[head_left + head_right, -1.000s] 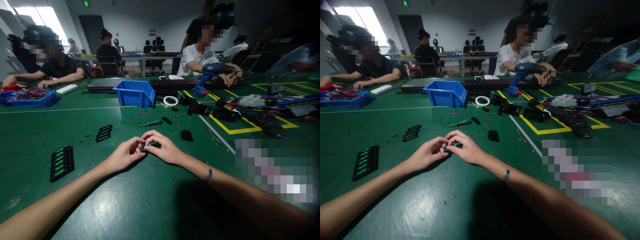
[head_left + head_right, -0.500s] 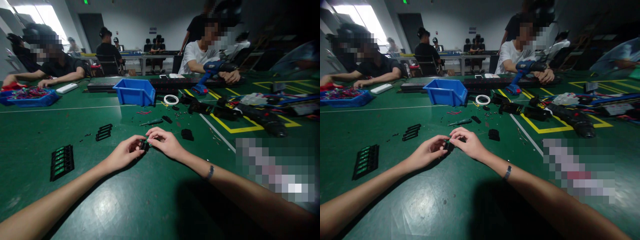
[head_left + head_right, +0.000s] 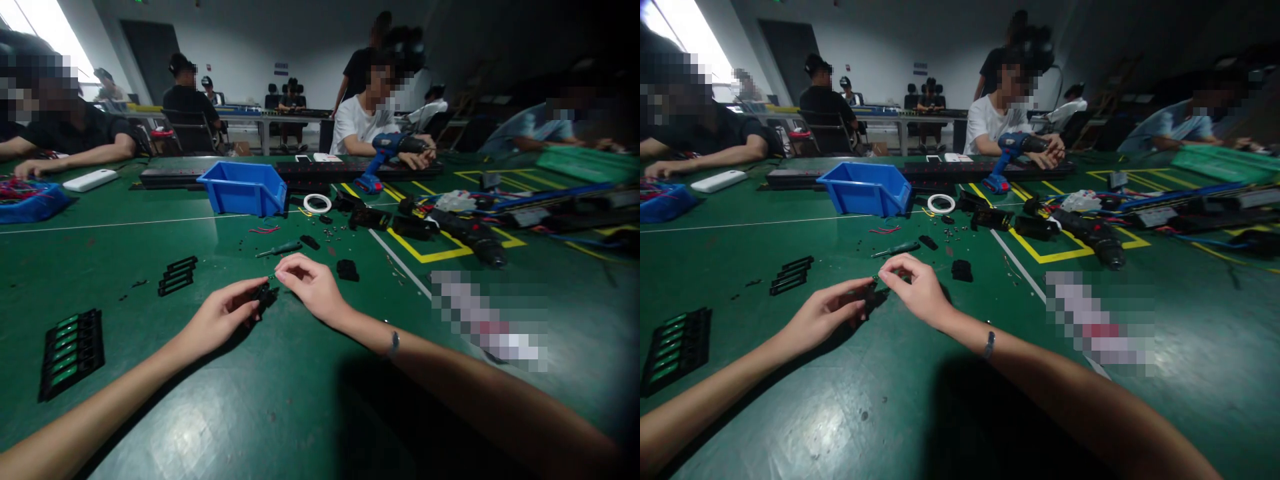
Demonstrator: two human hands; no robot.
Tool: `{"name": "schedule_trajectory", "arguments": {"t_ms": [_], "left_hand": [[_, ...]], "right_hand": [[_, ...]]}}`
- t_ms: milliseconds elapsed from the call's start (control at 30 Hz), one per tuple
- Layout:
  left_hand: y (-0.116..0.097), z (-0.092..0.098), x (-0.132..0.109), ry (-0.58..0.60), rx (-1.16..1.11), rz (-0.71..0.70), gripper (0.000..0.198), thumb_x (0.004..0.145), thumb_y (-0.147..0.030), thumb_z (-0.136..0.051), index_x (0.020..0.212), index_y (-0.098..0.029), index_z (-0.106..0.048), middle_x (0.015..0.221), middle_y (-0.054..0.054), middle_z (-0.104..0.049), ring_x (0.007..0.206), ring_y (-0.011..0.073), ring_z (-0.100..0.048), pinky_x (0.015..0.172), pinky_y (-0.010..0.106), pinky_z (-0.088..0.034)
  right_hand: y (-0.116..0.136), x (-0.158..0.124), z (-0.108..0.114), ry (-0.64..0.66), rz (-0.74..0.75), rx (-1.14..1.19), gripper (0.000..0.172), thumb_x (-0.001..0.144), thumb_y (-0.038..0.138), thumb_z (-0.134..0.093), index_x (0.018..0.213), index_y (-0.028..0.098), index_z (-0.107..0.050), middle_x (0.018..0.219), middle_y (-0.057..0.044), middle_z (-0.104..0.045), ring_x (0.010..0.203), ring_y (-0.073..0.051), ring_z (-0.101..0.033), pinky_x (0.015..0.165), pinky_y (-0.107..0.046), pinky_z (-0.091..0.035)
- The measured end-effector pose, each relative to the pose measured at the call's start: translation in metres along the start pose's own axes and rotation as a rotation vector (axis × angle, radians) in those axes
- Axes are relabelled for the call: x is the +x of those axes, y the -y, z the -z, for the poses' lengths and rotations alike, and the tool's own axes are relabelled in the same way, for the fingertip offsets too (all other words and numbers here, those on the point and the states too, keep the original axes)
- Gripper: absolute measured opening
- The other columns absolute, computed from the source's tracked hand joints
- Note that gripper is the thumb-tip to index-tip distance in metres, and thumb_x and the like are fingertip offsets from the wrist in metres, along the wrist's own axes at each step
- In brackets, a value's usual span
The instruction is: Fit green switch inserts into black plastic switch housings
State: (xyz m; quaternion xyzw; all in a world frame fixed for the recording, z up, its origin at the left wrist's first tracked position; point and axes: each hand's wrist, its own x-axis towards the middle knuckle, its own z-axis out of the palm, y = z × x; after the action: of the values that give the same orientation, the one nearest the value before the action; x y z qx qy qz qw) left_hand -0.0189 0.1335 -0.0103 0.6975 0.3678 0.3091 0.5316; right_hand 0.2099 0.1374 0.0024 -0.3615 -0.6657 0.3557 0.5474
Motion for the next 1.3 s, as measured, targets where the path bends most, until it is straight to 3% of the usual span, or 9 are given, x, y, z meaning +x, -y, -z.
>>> {"name": "schedule_trajectory", "arguments": {"t_ms": [67, 200, 333, 633, 900, 1300], "left_hand": [[0.0, 0.001, 0.0, 0.001, -0.022, 0.014, 0.052, 0.097, -0.032, -0.06, 0.147, -0.017, -0.051, 0.085, 0.005, -0.071, 0.073, 0.0153, -0.062, 0.066, 0.027, -0.053], [-0.002, 0.002, 0.0, -0.007, -0.065, -0.008, 0.05, 0.096, -0.029, -0.061, 0.144, -0.017, -0.055, 0.096, 0.008, -0.07, 0.079, 0.0164, -0.065, 0.068, 0.027, -0.054], [-0.003, 0.002, -0.001, 0.006, -0.016, -0.062, 0.044, 0.097, -0.028, -0.058, 0.141, -0.021, -0.059, 0.105, 0.008, -0.065, 0.083, 0.0159, -0.064, 0.07, 0.027, -0.053], [-0.001, 0.003, -0.002, 0.024, -0.007, -0.073, 0.041, 0.099, -0.03, -0.057, 0.138, -0.018, -0.062, 0.101, 0.008, -0.065, 0.077, 0.0129, -0.062, 0.068, 0.025, -0.051], [-0.002, 0.0, -0.003, -0.001, -0.015, -0.072, 0.04, 0.097, -0.029, -0.06, 0.134, -0.015, -0.064, 0.098, 0.008, -0.069, 0.076, 0.0131, -0.062, 0.07, 0.025, -0.052], [-0.006, -0.002, -0.003, 0.001, -0.05, -0.043, 0.041, 0.096, -0.029, -0.061, 0.133, -0.01, -0.061, 0.092, 0.008, -0.07, 0.075, 0.0138, -0.062, 0.07, 0.026, -0.052]], "right_hand": [[0.003, -0.004, -0.004, -0.031, -0.107, 0.075, 0.016, 0.089, 0.034, -0.072, 0.086, 0.019, -0.068, 0.083, -0.002, -0.066, 0.076, -0.016, -0.063, 0.071, -0.029, -0.053], [0.002, -0.014, -0.013, 0.108, -0.324, 0.211, 0.02, 0.088, 0.037, -0.072, 0.09, 0.018, -0.065, 0.07, 0.001, -0.063, 0.056, -0.011, -0.058, 0.049, -0.022, -0.044], [0.0, -0.014, -0.015, 0.192, -0.375, 0.226, 0.022, 0.087, 0.037, -0.073, 0.088, 0.016, -0.064, 0.073, -0.002, -0.069, 0.056, -0.012, -0.062, 0.05, -0.022, -0.047], [-0.001, -0.011, -0.013, 0.245, -0.401, 0.228, 0.025, 0.086, 0.039, -0.073, 0.088, 0.015, -0.066, 0.076, -0.005, -0.073, 0.055, -0.011, -0.062, 0.048, -0.021, -0.045], [-0.002, -0.01, -0.014, 0.235, -0.41, 0.168, 0.026, 0.085, 0.04, -0.074, 0.089, 0.016, -0.066, 0.066, 0.002, -0.062, 0.054, -0.011, -0.058, 0.05, -0.022, -0.045], [0.002, -0.008, -0.015, 0.221, -0.409, 0.119, 0.026, 0.085, 0.041, -0.072, 0.086, 0.015, -0.066, 0.066, 0.002, -0.059, 0.054, -0.01, -0.053, 0.05, -0.023, -0.042]]}}
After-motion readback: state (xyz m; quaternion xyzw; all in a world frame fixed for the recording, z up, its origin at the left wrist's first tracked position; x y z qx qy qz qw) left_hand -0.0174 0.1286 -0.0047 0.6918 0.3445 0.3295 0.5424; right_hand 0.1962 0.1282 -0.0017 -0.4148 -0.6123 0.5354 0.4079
